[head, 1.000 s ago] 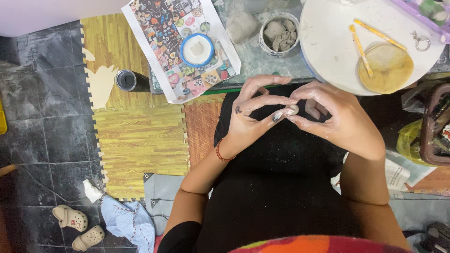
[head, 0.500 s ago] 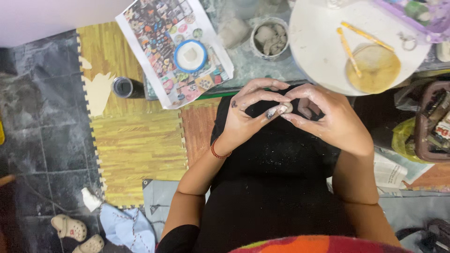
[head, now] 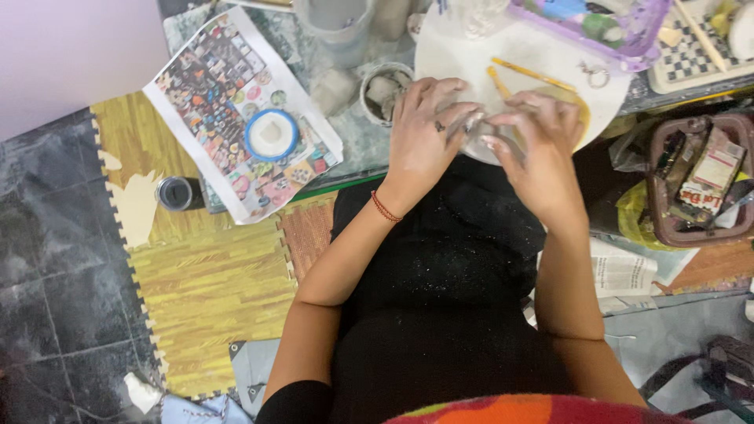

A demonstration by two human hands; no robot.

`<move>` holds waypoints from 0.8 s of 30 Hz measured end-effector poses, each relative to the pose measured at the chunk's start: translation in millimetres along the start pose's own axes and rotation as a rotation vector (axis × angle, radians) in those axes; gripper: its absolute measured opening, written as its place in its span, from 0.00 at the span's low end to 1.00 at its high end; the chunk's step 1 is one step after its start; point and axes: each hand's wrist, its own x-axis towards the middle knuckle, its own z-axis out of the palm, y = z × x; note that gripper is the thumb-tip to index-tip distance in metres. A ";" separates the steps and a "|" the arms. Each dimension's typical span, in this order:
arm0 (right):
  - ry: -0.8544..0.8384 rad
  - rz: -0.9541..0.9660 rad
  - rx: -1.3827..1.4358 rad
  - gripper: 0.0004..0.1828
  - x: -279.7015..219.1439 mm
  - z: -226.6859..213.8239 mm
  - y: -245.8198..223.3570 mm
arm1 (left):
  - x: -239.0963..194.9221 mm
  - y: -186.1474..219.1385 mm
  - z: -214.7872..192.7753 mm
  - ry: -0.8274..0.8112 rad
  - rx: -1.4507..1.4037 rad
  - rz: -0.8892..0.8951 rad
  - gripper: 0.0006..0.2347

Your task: The person sits on the floor and repeatedly rolls small pieces of clay between their palms to form spheres. They occasionally pick up additional clay from a container and continue shaping the pieces by hand.

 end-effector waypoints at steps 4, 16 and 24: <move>0.034 -0.013 -0.067 0.14 -1.0 -0.3 6.3 | 2.1 0.1 4.6 -0.016 0.045 0.010 0.17; 0.136 -0.066 0.063 0.09 8.2 -42.1 27.0 | -2.6 -37.4 -48.4 0.119 0.218 -0.222 0.12; 0.006 -0.229 0.129 0.11 32.4 -1.1 -32.4 | -1.8 -51.3 -54.1 0.113 0.256 -0.140 0.09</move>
